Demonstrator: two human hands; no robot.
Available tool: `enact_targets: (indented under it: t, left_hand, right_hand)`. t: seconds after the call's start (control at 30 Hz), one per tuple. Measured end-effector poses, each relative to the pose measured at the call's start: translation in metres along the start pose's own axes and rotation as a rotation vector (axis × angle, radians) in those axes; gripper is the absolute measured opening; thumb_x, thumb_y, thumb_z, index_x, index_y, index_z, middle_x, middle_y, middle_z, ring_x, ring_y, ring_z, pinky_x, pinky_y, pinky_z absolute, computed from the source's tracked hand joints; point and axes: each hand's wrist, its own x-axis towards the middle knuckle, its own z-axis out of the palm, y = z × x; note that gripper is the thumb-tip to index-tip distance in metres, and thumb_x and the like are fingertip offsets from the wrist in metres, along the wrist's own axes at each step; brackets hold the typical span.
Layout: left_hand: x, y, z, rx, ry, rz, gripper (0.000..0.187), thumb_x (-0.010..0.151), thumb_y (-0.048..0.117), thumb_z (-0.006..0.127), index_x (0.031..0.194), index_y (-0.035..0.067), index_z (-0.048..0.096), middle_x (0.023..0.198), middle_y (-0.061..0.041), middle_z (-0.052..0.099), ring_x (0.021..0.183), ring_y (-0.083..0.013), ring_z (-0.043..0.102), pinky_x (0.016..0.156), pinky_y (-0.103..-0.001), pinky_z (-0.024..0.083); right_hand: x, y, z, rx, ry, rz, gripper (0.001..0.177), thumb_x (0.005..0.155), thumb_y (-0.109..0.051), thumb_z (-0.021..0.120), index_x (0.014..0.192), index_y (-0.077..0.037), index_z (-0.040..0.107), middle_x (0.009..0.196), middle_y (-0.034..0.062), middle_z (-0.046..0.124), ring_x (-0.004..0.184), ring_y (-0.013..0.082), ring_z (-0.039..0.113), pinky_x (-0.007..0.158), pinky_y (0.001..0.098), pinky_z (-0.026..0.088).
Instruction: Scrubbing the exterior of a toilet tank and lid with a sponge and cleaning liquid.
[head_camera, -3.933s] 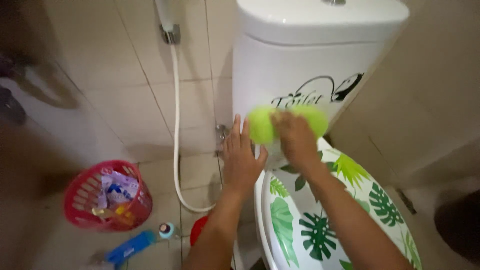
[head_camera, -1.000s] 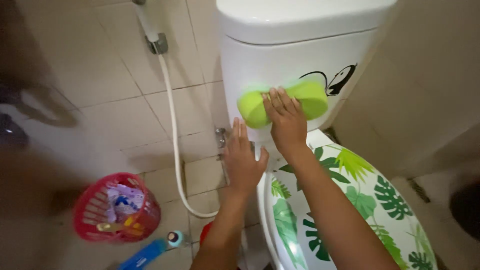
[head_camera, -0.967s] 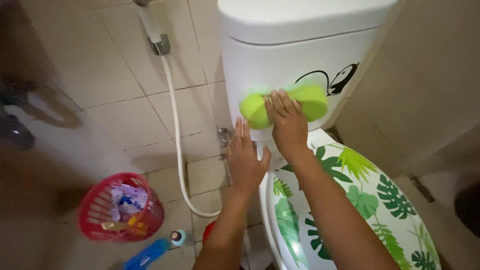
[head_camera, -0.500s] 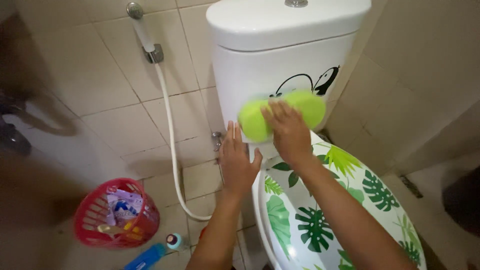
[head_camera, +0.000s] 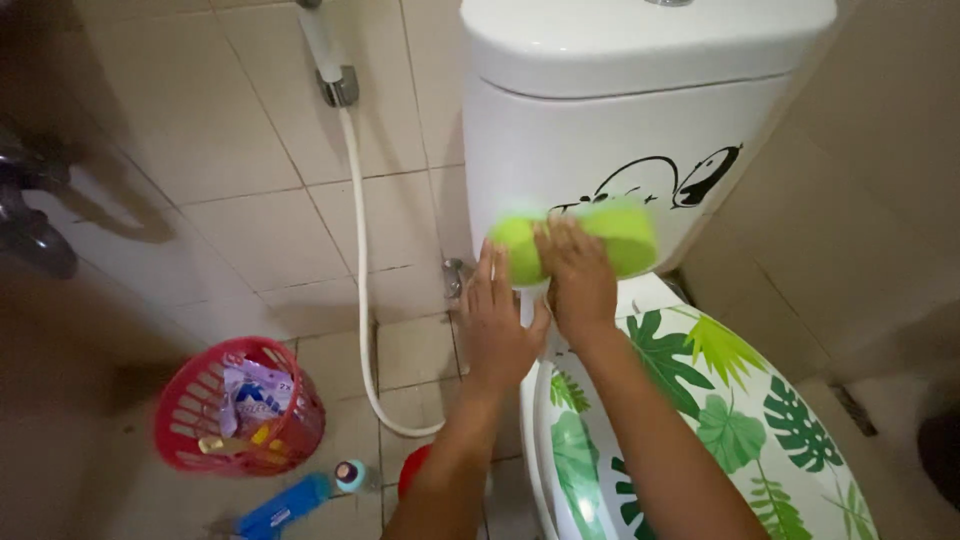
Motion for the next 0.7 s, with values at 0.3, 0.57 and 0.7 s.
enact_targets:
  t: [0.3, 0.57, 0.7]
  left_hand:
    - [-0.003, 0.011, -0.010, -0.003, -0.036, 0.042, 0.086, 0.084, 0.021, 0.075, 0.157, 0.002, 0.034, 0.163, -0.022, 0.035, 0.141, -0.0411, 0.046, 0.114, -0.054, 0.036]
    - [-0.003, 0.013, -0.003, -0.022, -0.026, 0.023, 0.088, 0.083, 0.022, 0.077, 0.156, 0.001, 0.032, 0.162, -0.024, 0.035, 0.144, -0.0419, 0.042, 0.116, -0.055, 0.035]
    - [-0.001, 0.009, -0.005, -0.008, -0.013, 0.017, 0.089, 0.082, 0.023, 0.077, 0.155, 0.001, 0.032, 0.162, -0.024, 0.035, 0.143, -0.0422, 0.043, 0.116, -0.056, 0.034]
  right_hand:
    - [-0.048, 0.005, -0.007, 0.128, -0.219, 0.029, 0.048, 0.086, -0.009, 0.068, 0.134, -0.014, 0.065, 0.138, 0.0119, 0.064, 0.128, 0.0347, 0.057, 0.110, 0.0500, 0.043]
    - [0.048, 0.008, -0.097, 0.099, 0.104, -0.004, 0.064, 0.082, 0.005, 0.069, 0.144, -0.011, 0.061, 0.144, 0.0133, 0.061, 0.135, 0.0355, 0.056, 0.114, 0.0510, 0.043]
    - [0.088, 0.013, -0.089, -0.035, 0.187, -0.076, 0.063, 0.079, 0.006, 0.071, 0.139, -0.013, 0.067, 0.144, 0.0079, 0.064, 0.134, 0.0325, 0.058, 0.112, 0.0510, 0.044]
